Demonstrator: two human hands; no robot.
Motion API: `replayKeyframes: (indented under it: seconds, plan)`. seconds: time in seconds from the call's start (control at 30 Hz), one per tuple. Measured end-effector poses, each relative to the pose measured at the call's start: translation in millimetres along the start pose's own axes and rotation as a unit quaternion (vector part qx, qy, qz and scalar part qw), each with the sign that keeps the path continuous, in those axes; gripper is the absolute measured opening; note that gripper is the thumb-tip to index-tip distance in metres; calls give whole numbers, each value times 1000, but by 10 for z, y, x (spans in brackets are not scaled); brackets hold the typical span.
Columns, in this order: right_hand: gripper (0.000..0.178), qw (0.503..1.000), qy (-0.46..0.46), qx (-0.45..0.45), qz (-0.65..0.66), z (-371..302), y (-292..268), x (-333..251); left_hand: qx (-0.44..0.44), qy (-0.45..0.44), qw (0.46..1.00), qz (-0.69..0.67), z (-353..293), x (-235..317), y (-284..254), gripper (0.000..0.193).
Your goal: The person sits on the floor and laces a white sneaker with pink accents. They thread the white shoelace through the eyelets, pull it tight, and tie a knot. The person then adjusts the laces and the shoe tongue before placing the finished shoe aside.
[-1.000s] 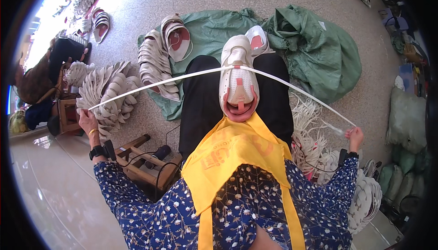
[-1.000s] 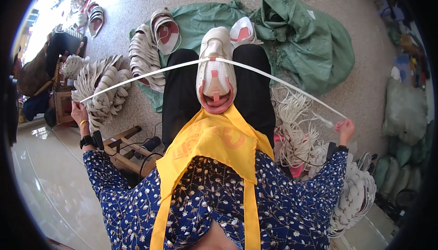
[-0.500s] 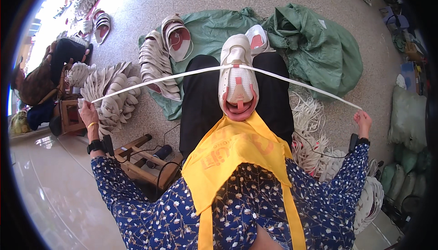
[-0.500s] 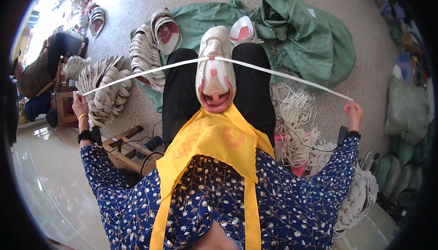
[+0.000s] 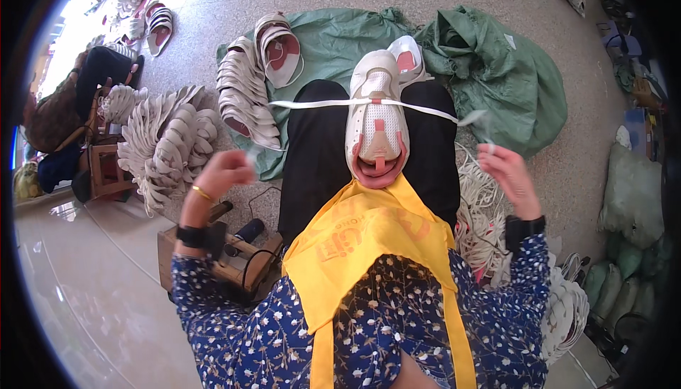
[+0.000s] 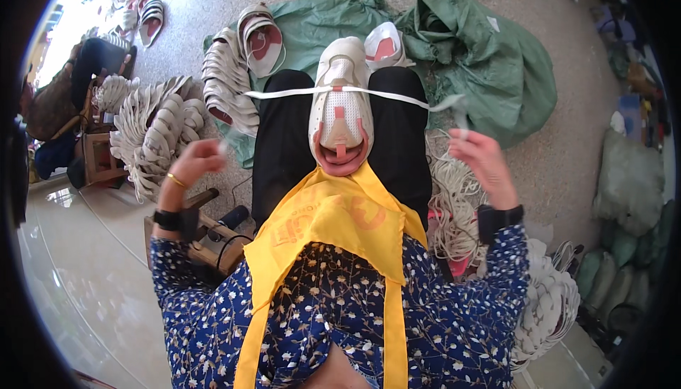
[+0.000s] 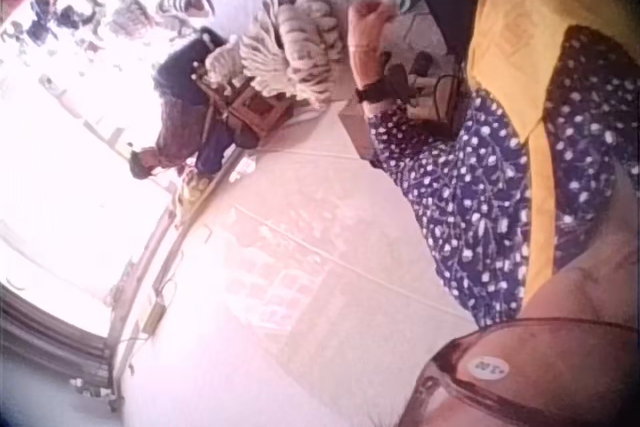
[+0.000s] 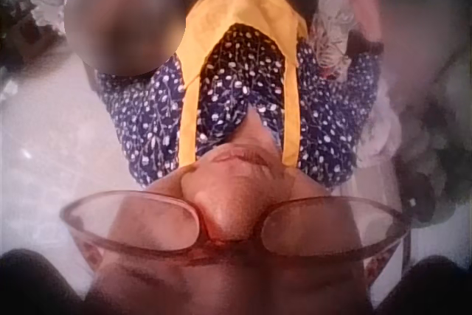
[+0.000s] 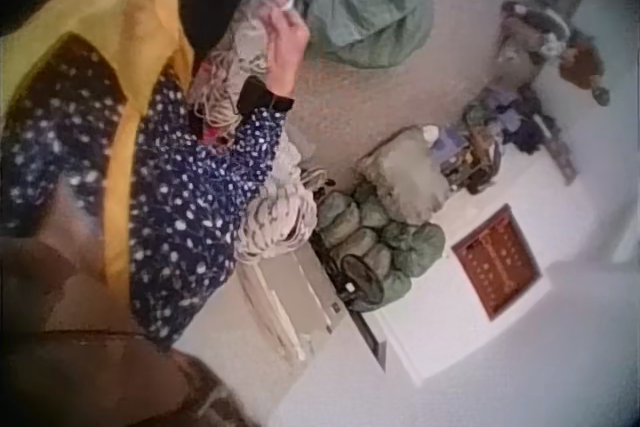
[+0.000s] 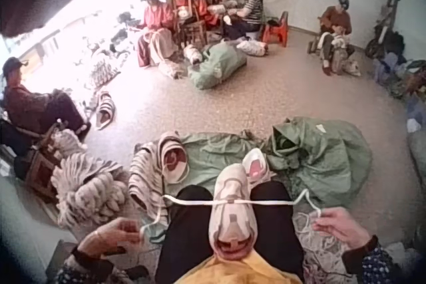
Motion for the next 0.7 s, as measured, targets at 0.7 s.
replayKeyframes:
  seconds: [0.7]
  plan:
    - [20, 958, -275, -10, -83, 857, 1763, -559, 207, 329, 915, 105, 1275, 1149, 1475, 12]
Point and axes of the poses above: each hand's wrist, its own z-axis towards the middle knuckle, its own y-axis out of the palm, x = y × z, the point moved 3 cm from there along z, towards the middle knuckle, and after that the axes turned 8 degrees about y, right-handed, at the moved point
